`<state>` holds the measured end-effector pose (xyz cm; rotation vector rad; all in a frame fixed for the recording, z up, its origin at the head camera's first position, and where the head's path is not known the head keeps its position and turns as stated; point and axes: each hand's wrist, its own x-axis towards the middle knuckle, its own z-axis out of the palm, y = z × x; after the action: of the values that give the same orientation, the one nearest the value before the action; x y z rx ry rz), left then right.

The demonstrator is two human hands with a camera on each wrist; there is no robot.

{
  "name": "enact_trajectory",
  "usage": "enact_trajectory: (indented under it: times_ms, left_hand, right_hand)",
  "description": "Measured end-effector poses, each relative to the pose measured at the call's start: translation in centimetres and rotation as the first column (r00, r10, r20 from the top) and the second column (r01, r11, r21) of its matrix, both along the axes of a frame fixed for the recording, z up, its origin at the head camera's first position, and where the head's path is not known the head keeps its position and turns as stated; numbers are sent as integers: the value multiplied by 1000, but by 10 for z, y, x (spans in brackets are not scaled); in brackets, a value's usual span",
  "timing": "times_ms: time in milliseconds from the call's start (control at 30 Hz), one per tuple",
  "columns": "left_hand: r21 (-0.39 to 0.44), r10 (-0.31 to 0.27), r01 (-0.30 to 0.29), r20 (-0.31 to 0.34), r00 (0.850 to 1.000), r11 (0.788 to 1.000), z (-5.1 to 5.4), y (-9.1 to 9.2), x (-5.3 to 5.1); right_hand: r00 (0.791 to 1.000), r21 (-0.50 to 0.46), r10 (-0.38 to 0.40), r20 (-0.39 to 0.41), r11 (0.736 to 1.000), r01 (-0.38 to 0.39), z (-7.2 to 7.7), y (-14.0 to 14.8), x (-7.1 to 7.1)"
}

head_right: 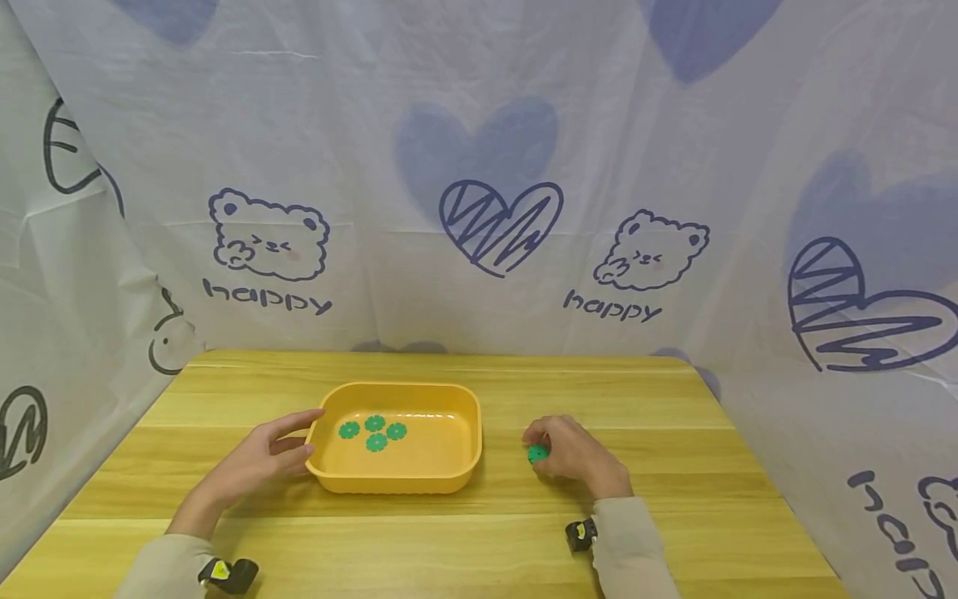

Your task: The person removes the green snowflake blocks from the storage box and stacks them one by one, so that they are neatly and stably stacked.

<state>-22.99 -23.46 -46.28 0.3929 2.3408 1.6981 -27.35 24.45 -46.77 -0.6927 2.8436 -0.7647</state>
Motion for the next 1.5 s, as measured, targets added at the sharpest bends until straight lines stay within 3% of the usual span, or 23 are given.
enact_trajectory:
  times_ms: [300,533,800,1100,1367,1500]
  left_hand:
    - [6,7,-7,4,1000,1000,0,0,2]
    - [-1,12,-12,-1,1000,1000,2,1,2]
    - [3,16,-16,20,1000,1000,2,2,2]
    - [-8,16,-16,11,1000,1000,3,1,2]
    - [-13,16,-16,8,1000,1000,2,0,2]
    - [-22,17,-17,7,1000,1000,3,0,2]
  right_hand:
    - [1000,-7,-12,15,1000,12,2,-1,1]
    - [1000,-67,-30,8,997,30,19,-2,6]
    - [992,-59,109,-62,992,-112,34,-24,0]
    - [991,-97,120,-56,987,-125,53,-71,-7]
    - [960,-48,232,-158,969,-242,50,-112,-18]
    - [948,-18,286,-140,956,-291,48,-130,-20]
